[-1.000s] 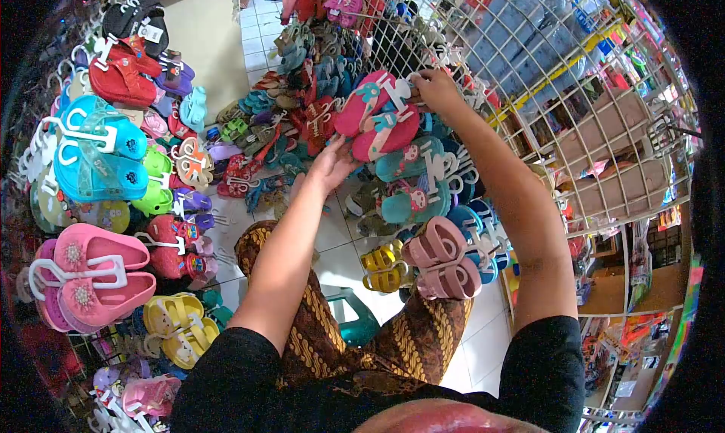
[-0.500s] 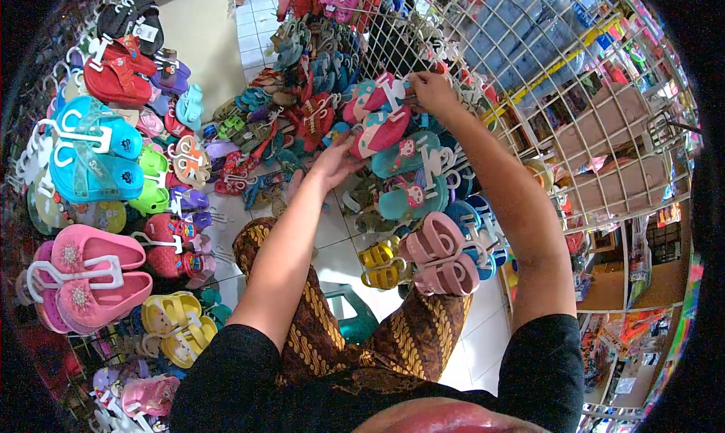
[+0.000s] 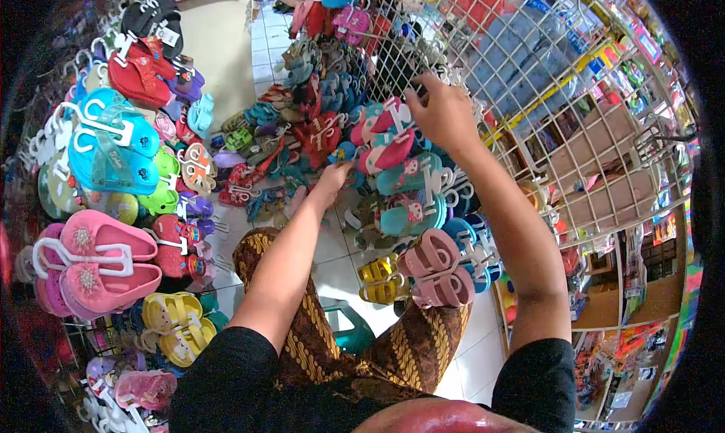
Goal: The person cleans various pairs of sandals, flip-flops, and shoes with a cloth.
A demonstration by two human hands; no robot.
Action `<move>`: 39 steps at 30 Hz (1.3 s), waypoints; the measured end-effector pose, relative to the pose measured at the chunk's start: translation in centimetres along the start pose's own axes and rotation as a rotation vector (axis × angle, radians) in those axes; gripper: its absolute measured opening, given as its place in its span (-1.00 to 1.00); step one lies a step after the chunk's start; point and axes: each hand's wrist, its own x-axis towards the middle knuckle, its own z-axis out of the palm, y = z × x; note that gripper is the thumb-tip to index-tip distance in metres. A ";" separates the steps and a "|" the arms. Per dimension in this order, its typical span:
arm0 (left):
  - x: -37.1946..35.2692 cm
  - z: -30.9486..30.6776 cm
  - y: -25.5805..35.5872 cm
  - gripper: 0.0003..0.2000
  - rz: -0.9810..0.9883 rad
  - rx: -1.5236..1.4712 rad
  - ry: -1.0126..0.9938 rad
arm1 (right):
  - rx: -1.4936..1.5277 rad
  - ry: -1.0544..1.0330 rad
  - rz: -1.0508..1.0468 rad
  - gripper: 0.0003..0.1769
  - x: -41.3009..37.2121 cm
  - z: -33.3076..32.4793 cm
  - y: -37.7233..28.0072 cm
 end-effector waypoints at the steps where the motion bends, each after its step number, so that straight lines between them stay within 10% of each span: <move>1: 0.0 -0.6 0.2 -0.54 0.014 0.058 0.045 | 0.037 -0.019 -0.020 -0.59 -0.5 -1.0 -1.1; 9: -3.0 -5.2 1.7 -0.54 0.072 0.066 0.189 | 0.465 -0.084 -0.295 -0.81 -9.5 -11.9 -10.7; 15: -4.4 -9.8 1.7 -0.41 0.058 0.099 0.204 | 0.942 -0.440 -0.108 -0.81 -18.5 -16.3 -13.3; 21: -5.5 -16.8 -3.3 -0.55 -0.025 0.200 0.346 | 1.400 -1.082 0.454 -0.65 -28.5 4.1 -12.1; 23: -5.1 -18.7 -5.4 -0.58 -0.045 0.224 0.396 | 1.446 -1.035 0.876 -0.64 -33.9 12.4 -10.7; 29: -6.9 -19.1 -3.1 -0.72 0.164 0.225 0.528 | 1.121 -1.138 0.937 -0.61 -39.3 25.6 -7.6; 30: -5.9 -20.8 -2.9 -0.49 -0.016 0.334 0.452 | 1.167 -1.134 1.009 -0.60 -40.2 28.1 -7.0; 35: -3.7 -22.3 -2.1 -0.74 0.083 -0.160 0.630 | 1.452 -1.036 1.611 -0.60 -43.3 39.1 -5.4; 39: -3.3 -21.5 -0.7 -0.71 0.087 -0.512 0.725 | 1.207 -1.101 1.606 -0.60 -43.6 43.1 -6.1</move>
